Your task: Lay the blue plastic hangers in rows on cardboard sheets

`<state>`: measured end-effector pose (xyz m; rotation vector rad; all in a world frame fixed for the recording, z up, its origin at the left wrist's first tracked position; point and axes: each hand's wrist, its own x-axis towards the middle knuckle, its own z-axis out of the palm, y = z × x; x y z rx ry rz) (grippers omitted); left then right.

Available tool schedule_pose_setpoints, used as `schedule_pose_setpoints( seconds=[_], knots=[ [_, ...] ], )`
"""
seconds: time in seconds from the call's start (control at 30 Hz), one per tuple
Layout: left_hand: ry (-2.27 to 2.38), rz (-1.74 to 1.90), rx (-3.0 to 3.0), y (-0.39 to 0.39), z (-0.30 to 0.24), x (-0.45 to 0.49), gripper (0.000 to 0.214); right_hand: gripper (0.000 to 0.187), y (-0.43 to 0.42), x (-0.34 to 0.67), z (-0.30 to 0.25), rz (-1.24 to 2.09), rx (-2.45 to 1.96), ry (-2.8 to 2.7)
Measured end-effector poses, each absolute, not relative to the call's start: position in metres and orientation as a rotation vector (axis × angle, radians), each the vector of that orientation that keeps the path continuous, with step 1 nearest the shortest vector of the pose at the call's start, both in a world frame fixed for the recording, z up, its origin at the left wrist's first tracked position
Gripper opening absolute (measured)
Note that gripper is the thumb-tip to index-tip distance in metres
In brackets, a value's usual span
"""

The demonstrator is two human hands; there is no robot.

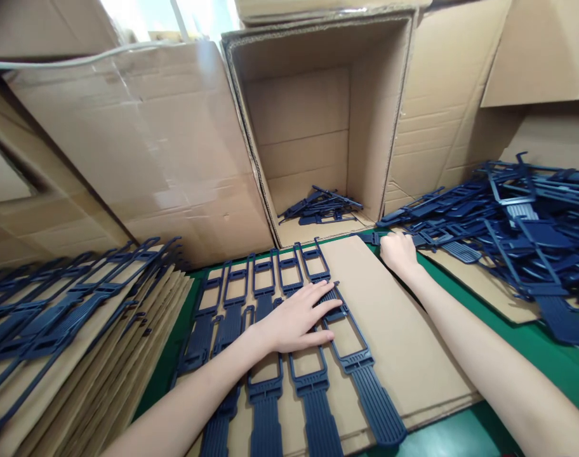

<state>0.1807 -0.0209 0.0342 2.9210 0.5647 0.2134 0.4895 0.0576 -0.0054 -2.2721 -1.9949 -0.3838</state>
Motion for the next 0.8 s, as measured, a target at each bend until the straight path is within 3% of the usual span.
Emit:
schedule_pose_setpoints(
  seconds=[0.6, 0.8],
  knots=[
    [0.648, 0.135, 2.943, -0.023, 0.045, 0.181, 0.056, 0.031, 0.074, 0.54, 0.008, -0.231, -2.094, -2.079],
    [0.661, 0.146, 2.93, -0.024, 0.045, 0.181, 0.055, 0.061, 0.107, 0.545, 0.003, -0.09, -2.024, -2.213]
  ],
)
